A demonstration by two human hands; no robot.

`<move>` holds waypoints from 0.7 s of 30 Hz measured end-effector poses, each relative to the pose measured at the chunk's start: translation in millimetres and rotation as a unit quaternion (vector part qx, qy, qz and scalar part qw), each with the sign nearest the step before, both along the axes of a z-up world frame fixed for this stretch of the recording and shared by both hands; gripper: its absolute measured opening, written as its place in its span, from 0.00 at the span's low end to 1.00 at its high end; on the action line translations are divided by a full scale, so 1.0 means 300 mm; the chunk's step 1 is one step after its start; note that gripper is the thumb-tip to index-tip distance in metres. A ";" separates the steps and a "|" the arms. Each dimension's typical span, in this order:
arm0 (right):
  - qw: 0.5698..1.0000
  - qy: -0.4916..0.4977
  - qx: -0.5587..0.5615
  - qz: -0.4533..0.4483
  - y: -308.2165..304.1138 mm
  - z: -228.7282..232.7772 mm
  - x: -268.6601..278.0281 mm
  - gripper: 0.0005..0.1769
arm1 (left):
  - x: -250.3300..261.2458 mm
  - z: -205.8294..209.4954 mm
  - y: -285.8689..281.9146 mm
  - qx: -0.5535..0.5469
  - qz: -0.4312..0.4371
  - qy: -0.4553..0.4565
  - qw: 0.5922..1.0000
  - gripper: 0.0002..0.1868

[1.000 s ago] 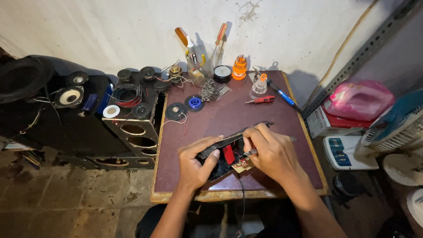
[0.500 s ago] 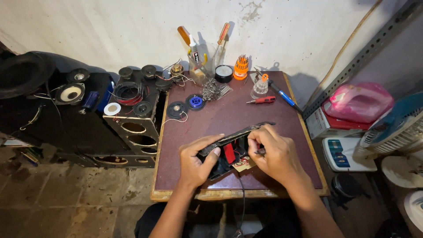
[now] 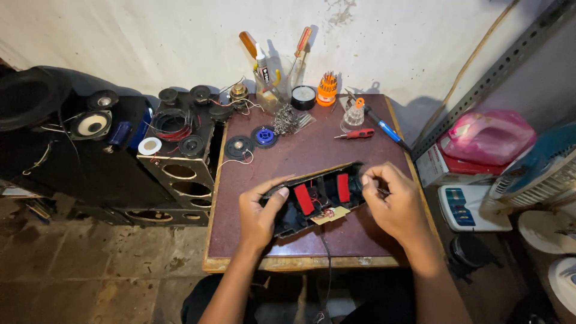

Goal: The person holds a disassembled black electronic device and uses a small metal tool to scrape and clean the internal components. They then switch to a red-handled screwdriver to adjust or tighten parts within the device's casing.

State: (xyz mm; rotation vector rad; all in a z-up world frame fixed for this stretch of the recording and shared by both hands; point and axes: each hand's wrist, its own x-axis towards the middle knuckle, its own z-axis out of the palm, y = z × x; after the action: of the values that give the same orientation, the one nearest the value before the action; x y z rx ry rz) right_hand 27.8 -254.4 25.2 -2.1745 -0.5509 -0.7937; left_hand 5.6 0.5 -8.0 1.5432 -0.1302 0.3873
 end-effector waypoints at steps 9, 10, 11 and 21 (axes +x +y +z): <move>0.995 0.056 0.012 -0.086 -0.038 -0.061 0.026 0.04 | -0.007 0.048 -0.008 -0.010 0.011 0.030 0.999 0.19; 0.995 0.056 0.012 -0.086 -0.058 -0.086 0.039 0.04 | -0.008 0.052 -0.010 -0.011 0.011 0.030 0.999 0.19; 0.987 0.074 0.028 -0.141 -0.077 -0.112 0.052 0.08 | -0.008 0.057 -0.010 -0.013 0.013 0.034 0.999 0.18; 0.907 0.362 0.153 -0.150 -0.087 -0.092 0.108 0.17 | 0.038 -0.027 0.022 -0.058 0.035 0.063 0.996 0.18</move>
State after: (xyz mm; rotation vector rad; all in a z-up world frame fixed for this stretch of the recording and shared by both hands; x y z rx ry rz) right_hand 60.2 -280.6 -2.3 -2.0745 0.2761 -0.1508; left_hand 17.0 7.0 -16.1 1.4553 0.0436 0.3457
